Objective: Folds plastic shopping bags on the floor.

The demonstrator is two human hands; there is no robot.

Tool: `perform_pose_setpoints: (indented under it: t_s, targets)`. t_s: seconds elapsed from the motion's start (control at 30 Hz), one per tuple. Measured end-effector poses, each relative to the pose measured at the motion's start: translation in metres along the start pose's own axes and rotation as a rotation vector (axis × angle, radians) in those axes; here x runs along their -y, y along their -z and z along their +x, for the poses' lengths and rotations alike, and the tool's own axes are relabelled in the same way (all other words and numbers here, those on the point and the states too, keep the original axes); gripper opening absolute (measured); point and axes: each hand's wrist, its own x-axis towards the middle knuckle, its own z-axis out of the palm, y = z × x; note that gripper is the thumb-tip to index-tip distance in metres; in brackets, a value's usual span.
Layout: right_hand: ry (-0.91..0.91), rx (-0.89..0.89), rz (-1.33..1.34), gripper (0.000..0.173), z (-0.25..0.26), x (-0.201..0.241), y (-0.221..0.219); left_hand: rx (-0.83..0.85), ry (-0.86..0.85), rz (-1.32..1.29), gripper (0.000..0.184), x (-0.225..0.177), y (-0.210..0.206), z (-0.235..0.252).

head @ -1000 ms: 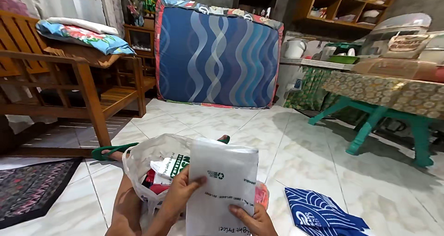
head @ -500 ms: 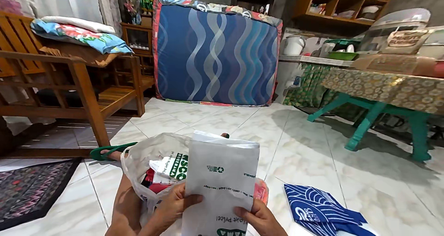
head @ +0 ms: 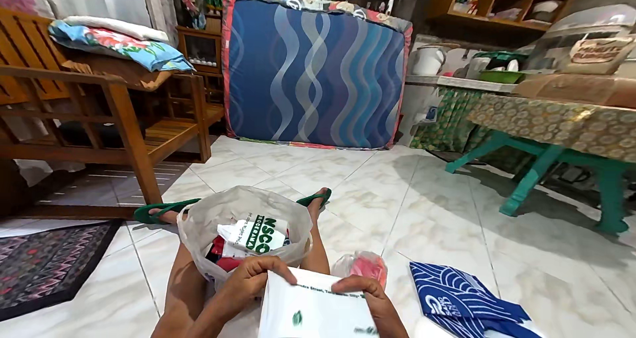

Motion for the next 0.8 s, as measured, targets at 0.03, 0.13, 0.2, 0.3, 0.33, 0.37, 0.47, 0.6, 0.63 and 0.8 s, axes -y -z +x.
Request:
perform_pose_setpoints:
  t_s: [0.03,0.13,0.2,0.3,0.33,0.37,0.47,0.6,0.63,0.8]
  targets:
    - [0.009,0.007,0.021,0.040,0.000,-0.003,0.000,-0.025,0.014,-0.022,0.039,0.002,-0.001,0.000]
    - [0.032,0.003,0.047,0.042,0.000,-0.016,0.007,-0.166,0.132,-0.157,0.032,-0.004,-0.010,0.001]
    - [0.046,-0.093,0.040,0.045,-0.002,-0.020,0.006,-0.189,0.241,-0.226,0.054,-0.009,-0.014,-0.001]
    - [0.070,-0.229,-0.034,0.047,-0.009,-0.025,0.002,-0.060,0.364,-0.124,0.063,-0.002,-0.013,-0.015]
    - [0.047,-0.232,-0.102,0.048,-0.016,-0.023,0.003,-0.052,0.407,-0.113,0.049,0.005,-0.014,-0.018]
    - [0.001,-0.200,-0.224,0.046,-0.026,-0.015,0.007,-0.041,0.441,-0.099,0.039,0.013,-0.014,-0.018]
    - [-0.122,0.032,-0.623,0.034,-0.056,0.025,0.032,0.120,0.536,-0.057,0.033,0.036,-0.017,-0.010]
    - [-0.093,-0.192,-0.732,0.035,-0.069,0.034,0.020,0.379,0.993,0.340,0.030,0.033,-0.070,0.036]
    - [-0.102,-0.258,-0.769,0.035,-0.069,0.023,0.009,0.602,0.889,0.337,0.028,0.079,-0.065,0.041]
    - [-0.203,-0.300,-1.141,0.037,-0.103,-0.085,-0.021,0.722,0.620,0.444,0.040,0.199,-0.098,0.043]
